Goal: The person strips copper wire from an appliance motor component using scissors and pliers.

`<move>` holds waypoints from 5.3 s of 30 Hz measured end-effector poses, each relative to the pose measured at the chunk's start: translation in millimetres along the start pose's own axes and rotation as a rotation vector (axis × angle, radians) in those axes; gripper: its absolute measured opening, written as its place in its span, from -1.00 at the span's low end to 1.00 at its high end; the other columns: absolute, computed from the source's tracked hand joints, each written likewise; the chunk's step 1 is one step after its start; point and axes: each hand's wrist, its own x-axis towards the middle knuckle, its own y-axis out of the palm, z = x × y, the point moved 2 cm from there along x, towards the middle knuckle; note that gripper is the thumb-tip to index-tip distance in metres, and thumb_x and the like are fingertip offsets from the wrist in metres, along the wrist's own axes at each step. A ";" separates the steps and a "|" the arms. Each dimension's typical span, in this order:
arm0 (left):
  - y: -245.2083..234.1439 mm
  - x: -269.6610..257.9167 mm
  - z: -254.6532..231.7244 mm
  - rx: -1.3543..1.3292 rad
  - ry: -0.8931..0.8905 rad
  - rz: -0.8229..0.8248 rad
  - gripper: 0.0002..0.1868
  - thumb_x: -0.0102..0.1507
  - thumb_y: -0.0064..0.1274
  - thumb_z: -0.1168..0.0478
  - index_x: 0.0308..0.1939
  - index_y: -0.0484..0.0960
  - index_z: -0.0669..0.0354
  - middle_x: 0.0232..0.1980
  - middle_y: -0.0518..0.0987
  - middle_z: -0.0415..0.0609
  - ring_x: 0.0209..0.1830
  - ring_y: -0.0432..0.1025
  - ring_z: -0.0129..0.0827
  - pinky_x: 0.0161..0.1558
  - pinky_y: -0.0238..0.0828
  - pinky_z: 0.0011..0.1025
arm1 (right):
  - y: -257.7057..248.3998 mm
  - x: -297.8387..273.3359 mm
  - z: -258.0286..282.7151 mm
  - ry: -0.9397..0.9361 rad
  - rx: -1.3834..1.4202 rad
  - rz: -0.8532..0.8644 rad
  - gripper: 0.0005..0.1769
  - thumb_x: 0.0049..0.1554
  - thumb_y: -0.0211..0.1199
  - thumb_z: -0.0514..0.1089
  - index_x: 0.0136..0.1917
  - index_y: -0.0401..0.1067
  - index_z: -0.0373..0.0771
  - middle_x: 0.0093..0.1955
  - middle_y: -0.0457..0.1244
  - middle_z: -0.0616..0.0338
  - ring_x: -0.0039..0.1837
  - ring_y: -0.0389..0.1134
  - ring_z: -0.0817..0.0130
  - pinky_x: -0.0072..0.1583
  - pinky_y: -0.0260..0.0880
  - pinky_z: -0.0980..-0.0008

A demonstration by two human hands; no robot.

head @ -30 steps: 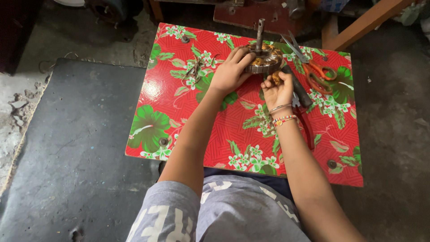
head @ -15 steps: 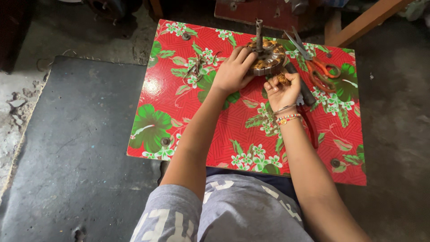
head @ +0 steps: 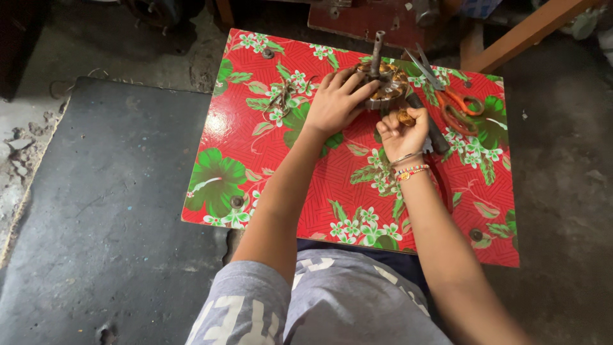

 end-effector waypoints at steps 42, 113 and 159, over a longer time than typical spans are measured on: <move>0.5 -2.7 4.7 -0.099 0.023 -0.107 -0.38 -0.04 0.21 0.34 0.12 0.43 0.16 0.15 0.46 0.05 0.28 0.31 0.04 0.28 0.21 -0.04 | -33.7 -103.0 156.2 -0.178 -1.020 -0.339 -0.60 0.28 0.26 -0.19 0.35 0.38 -0.30 0.16 0.36 0.06 0.00 0.47 0.27 0.02 0.54 0.28; -6.3 2.9 -1.4 -0.038 -0.062 -0.032 -0.40 -0.06 0.13 0.34 0.09 0.41 0.18 0.14 0.45 0.06 0.26 0.32 -0.01 0.22 0.27 -0.13 | 73.7 10.9 50.8 -0.550 -0.958 0.039 -0.88 0.32 0.28 -0.21 0.05 0.50 -0.33 -0.18 0.30 0.39 -0.22 0.19 0.65 -0.16 0.19 0.59; -9.6 -3.5 18.7 -0.617 -0.276 0.017 -0.44 -0.07 0.19 0.04 -0.02 0.58 0.14 0.19 0.48 0.01 0.30 0.26 0.02 0.33 0.26 -0.10 | -8.3 -148.9 82.8 -0.655 -2.354 0.012 -0.60 -0.03 0.40 0.11 -0.06 0.57 -0.21 0.18 0.24 -0.05 0.17 0.27 -0.09 0.20 0.33 0.01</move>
